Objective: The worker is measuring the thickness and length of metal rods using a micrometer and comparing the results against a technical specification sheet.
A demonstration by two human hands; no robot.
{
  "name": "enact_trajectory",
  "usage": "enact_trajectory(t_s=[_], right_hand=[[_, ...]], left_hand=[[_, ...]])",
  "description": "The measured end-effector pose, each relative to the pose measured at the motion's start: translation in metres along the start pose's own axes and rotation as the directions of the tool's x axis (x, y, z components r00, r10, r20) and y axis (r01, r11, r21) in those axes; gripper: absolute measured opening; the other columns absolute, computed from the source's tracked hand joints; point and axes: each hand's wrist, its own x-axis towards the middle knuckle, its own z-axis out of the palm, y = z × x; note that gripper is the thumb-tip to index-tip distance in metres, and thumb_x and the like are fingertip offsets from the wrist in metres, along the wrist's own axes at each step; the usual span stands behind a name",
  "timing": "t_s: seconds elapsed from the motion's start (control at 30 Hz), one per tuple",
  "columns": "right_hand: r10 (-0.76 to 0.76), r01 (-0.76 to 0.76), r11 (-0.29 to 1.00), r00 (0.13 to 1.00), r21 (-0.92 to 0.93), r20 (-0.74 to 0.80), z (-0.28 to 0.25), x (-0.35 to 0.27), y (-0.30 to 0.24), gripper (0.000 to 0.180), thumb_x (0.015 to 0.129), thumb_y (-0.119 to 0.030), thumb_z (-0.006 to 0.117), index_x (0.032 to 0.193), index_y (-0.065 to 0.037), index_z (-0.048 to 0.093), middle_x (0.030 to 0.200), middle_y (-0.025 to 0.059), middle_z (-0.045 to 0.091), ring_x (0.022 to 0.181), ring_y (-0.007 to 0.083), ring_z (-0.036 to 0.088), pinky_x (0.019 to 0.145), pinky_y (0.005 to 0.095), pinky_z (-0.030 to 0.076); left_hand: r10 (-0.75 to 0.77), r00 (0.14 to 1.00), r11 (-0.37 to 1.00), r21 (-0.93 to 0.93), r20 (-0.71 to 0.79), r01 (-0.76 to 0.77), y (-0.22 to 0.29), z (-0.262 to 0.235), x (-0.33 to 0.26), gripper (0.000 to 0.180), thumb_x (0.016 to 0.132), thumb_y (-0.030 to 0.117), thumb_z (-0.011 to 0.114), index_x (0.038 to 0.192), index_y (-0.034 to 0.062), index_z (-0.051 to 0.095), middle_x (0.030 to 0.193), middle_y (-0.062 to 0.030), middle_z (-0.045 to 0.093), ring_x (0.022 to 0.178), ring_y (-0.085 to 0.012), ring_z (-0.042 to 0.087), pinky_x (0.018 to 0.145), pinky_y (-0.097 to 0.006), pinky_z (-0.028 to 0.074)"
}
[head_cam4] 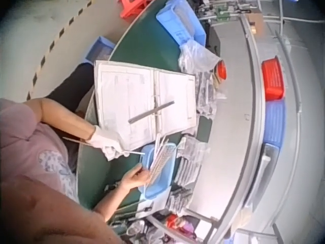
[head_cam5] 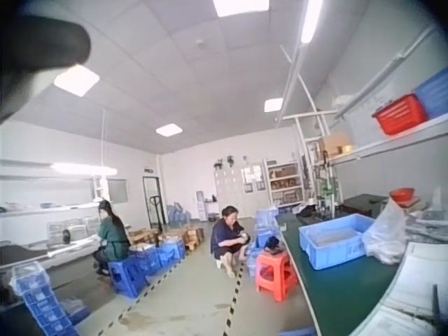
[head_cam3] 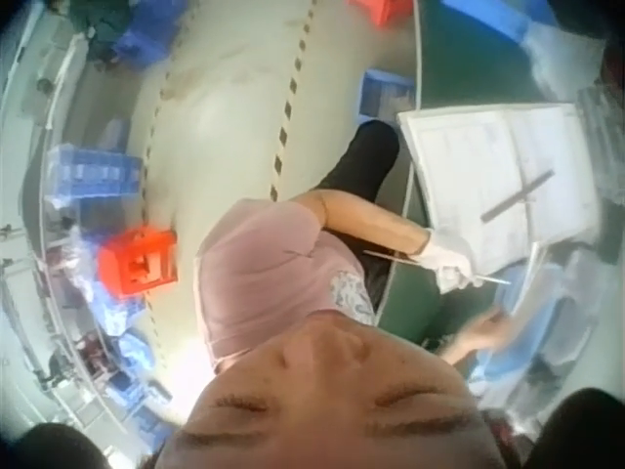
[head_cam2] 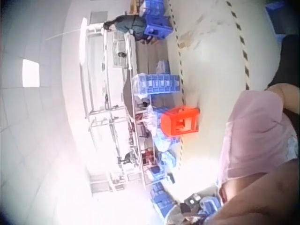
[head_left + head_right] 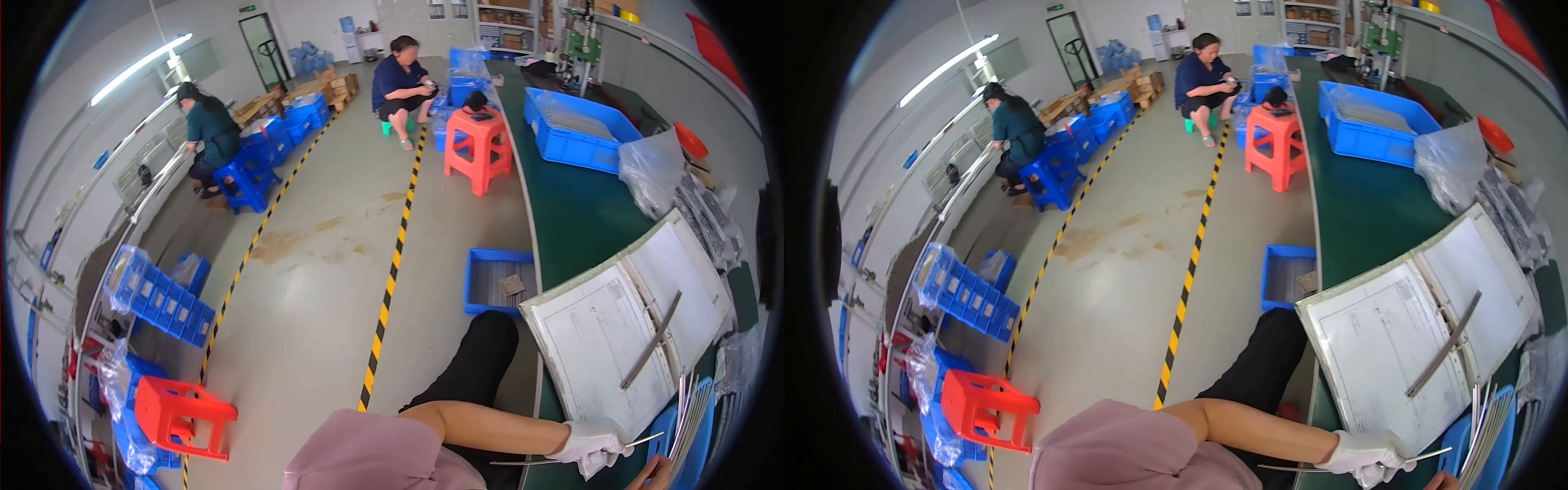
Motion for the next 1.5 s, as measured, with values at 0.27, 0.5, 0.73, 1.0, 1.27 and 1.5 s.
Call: enact_trajectory(t_s=[0.27,0.5,0.73,1.0,1.27,1.5], right_hand=[[0.040,-0.040,0.999,0.998,-0.005,0.042,0.002,-0.023,0.016,0.022,0.091,-0.012,0.041,0.075,0.002,0.045,0.068,0.0112,0.043,0.067,0.0231,0.039,0.063,0.0342,0.032],[0.067,-0.066,0.996,0.998,0.056,0.000,-0.012,-0.009,-0.014,0.012,0.079,-0.009,0.055,0.072,-0.002,0.048,0.069,0.0105,0.048,0.063,0.0243,0.042,0.062,0.0350,0.034],[0.020,-0.019,0.994,1.000,0.112,-0.003,-0.009,0.010,-0.031,0.008,0.074,-0.009,0.061,0.070,-0.007,0.054,0.062,0.0041,0.052,0.055,0.0197,0.050,0.072,0.0344,0.038],[0.015,-0.013,0.995,1.000,0.096,-0.016,-0.015,-0.002,-0.021,0.010,0.075,-0.015,0.063,0.074,-0.008,0.056,0.063,0.0019,0.053,0.057,0.0204,0.051,0.073,0.0348,0.039],[-0.008,0.010,0.992,1.000,0.129,-0.013,-0.009,-0.002,-0.021,0.010,0.076,-0.014,0.062,0.072,-0.007,0.057,0.063,0.0026,0.054,0.059,0.0216,0.052,0.072,0.0346,0.040],[0.211,-0.229,0.935,0.973,0.270,0.094,-0.007,-0.005,-0.025,0.014,0.074,-0.015,0.066,0.076,-0.006,0.056,0.067,0.0041,0.054,0.059,0.0208,0.052,0.066,0.0313,0.043]], left_hand=[[-0.039,0.999,0.998,0.053,-0.023,0.040,0.002,0.010,-0.021,0.025,0.085,0.020,0.050,0.102,0.0022,0.053,0.063,-0.0018,0.045,0.043,-0.0062,0.032,0.037,-0.021,0.021],[-0.070,0.995,0.991,0.107,-0.066,0.076,0.008,0.014,-0.018,0.028,0.086,0.022,0.052,0.107,0.0045,0.054,0.064,0.0018,0.047,0.044,-0.0022,0.033,0.037,-0.018,0.020],[-0.157,0.967,0.976,0.118,-0.203,0.183,0.025,0.016,-0.032,0.028,0.087,0.010,0.048,0.112,-0.0019,0.054,0.070,0.0028,0.049,0.045,-0.0005,0.027,0.040,-0.015,0.018],[-0.137,0.961,0.966,0.180,-0.239,0.183,0.019,0.021,-0.030,0.029,0.088,0.009,0.046,0.114,-0.0027,0.053,0.070,0.0016,0.048,0.044,-0.0006,0.028,0.039,-0.016,0.018],[-0.115,0.963,0.966,0.197,-0.246,0.165,0.020,0.021,-0.032,0.029,0.088,0.010,0.048,0.113,-0.0012,0.055,0.070,0.0028,0.047,0.044,-0.0006,0.029,0.039,-0.016,0.018],[-0.147,0.953,0.952,0.223,-0.266,0.209,0.023,0.025,-0.030,0.028,0.088,0.010,0.049,0.113,-0.0013,0.055,0.070,0.0032,0.047,0.045,-0.0003,0.029,0.039,-0.016,0.018]])
